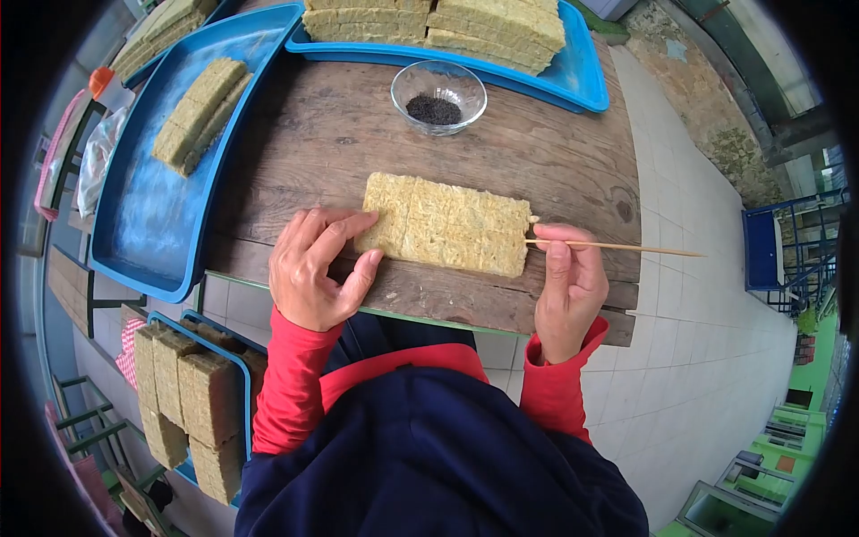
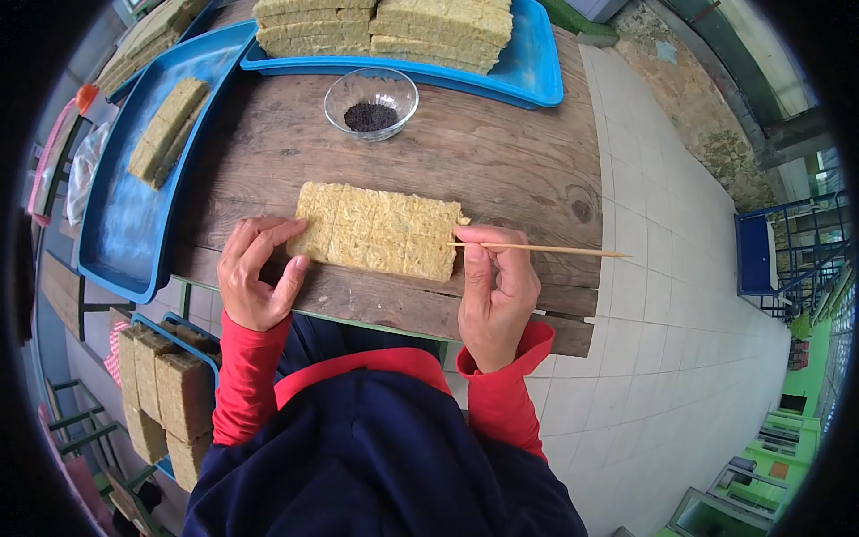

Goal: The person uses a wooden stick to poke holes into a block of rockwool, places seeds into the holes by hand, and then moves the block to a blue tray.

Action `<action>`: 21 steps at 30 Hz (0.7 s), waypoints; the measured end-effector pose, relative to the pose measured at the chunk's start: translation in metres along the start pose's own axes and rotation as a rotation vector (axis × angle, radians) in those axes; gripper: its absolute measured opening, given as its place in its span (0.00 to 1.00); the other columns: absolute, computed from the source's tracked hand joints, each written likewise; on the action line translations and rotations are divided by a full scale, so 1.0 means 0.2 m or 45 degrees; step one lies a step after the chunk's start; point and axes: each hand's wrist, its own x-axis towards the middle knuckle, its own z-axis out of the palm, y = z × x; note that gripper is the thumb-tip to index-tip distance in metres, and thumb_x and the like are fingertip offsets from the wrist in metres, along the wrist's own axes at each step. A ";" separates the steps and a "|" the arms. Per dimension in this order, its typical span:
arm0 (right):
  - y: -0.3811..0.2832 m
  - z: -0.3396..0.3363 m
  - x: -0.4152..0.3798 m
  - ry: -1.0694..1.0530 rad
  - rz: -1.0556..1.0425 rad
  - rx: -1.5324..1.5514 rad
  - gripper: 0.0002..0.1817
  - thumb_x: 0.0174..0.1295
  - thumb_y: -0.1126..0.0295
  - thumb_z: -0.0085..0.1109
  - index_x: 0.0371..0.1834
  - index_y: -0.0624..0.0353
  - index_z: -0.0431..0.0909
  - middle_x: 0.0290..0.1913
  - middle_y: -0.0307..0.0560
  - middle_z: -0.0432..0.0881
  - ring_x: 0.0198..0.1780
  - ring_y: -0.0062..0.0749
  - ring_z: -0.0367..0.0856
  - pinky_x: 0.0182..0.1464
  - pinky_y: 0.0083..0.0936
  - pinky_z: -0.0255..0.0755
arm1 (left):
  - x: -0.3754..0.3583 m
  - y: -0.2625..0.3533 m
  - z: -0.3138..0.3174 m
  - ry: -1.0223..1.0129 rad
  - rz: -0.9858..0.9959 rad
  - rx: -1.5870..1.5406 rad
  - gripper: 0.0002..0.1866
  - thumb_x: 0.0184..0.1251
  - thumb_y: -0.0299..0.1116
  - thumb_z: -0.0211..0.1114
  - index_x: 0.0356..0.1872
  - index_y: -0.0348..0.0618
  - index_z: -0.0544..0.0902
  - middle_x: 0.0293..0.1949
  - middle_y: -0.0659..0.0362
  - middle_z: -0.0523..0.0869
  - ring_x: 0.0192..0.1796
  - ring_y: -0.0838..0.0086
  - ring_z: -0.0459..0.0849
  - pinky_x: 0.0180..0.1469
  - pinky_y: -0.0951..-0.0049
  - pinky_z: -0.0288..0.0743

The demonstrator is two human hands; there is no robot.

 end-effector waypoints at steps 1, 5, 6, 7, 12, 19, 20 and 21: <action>0.00 0.00 0.00 0.022 -0.009 0.031 0.06 0.70 0.73 0.53 0.43 0.64 0.78 0.39 0.44 0.80 0.37 0.25 0.77 0.43 0.21 0.70 | 0.00 0.00 0.00 0.006 -0.002 0.000 0.16 0.46 0.34 0.72 0.39 0.44 0.86 0.35 0.57 0.85 0.34 0.64 0.80 0.39 0.68 0.74; -0.01 -0.01 -0.01 0.045 -0.040 0.075 0.06 0.69 0.74 0.53 0.43 0.65 0.77 0.40 0.45 0.80 0.38 0.26 0.78 0.43 0.21 0.71 | 0.00 0.00 0.00 -0.007 -0.008 0.005 0.16 0.47 0.34 0.72 0.39 0.44 0.86 0.36 0.57 0.85 0.35 0.64 0.80 0.39 0.68 0.74; -0.03 0.00 -0.01 0.071 -0.032 0.175 0.05 0.69 0.75 0.53 0.42 0.65 0.77 0.40 0.44 0.80 0.38 0.26 0.79 0.43 0.21 0.72 | 0.00 0.00 0.00 -0.008 -0.017 0.000 0.16 0.47 0.34 0.72 0.39 0.44 0.86 0.36 0.57 0.85 0.35 0.64 0.80 0.39 0.68 0.74; -0.04 0.01 -0.01 0.097 -0.024 0.276 0.05 0.69 0.76 0.54 0.42 0.65 0.77 0.40 0.44 0.80 0.39 0.26 0.79 0.43 0.22 0.72 | 0.00 0.00 0.00 -0.009 -0.026 -0.005 0.16 0.46 0.34 0.72 0.40 0.44 0.86 0.36 0.57 0.85 0.35 0.64 0.80 0.39 0.68 0.74; -0.02 0.00 -0.01 -0.069 -0.089 0.227 0.03 0.65 0.78 0.57 0.40 0.63 0.78 0.38 0.46 0.81 0.38 0.30 0.81 0.41 0.24 0.74 | 0.00 0.00 0.00 -0.007 -0.019 -0.005 0.16 0.47 0.34 0.72 0.40 0.44 0.87 0.36 0.57 0.85 0.36 0.63 0.81 0.40 0.68 0.74; -0.02 0.01 -0.01 -0.148 -0.031 0.072 0.03 0.61 0.78 0.61 0.37 0.61 0.81 0.36 0.47 0.81 0.37 0.34 0.81 0.40 0.24 0.74 | -0.01 0.00 0.00 -0.012 -0.030 -0.011 0.16 0.47 0.34 0.71 0.40 0.44 0.87 0.36 0.57 0.85 0.36 0.63 0.81 0.40 0.67 0.74; -0.02 0.01 0.00 -0.148 -0.031 0.072 0.03 0.61 0.78 0.61 0.37 0.61 0.81 0.36 0.47 0.81 0.37 0.34 0.81 0.40 0.24 0.74 | -0.01 0.00 0.00 -0.012 -0.030 -0.010 0.16 0.47 0.34 0.71 0.40 0.44 0.87 0.36 0.57 0.85 0.36 0.63 0.81 0.40 0.67 0.74; -0.02 0.01 0.00 -0.155 -0.046 0.060 0.03 0.61 0.78 0.61 0.37 0.61 0.81 0.35 0.47 0.82 0.37 0.34 0.81 0.39 0.24 0.74 | -0.01 0.00 0.00 -0.008 -0.021 -0.010 0.16 0.47 0.33 0.71 0.40 0.44 0.87 0.36 0.57 0.85 0.36 0.63 0.81 0.40 0.67 0.74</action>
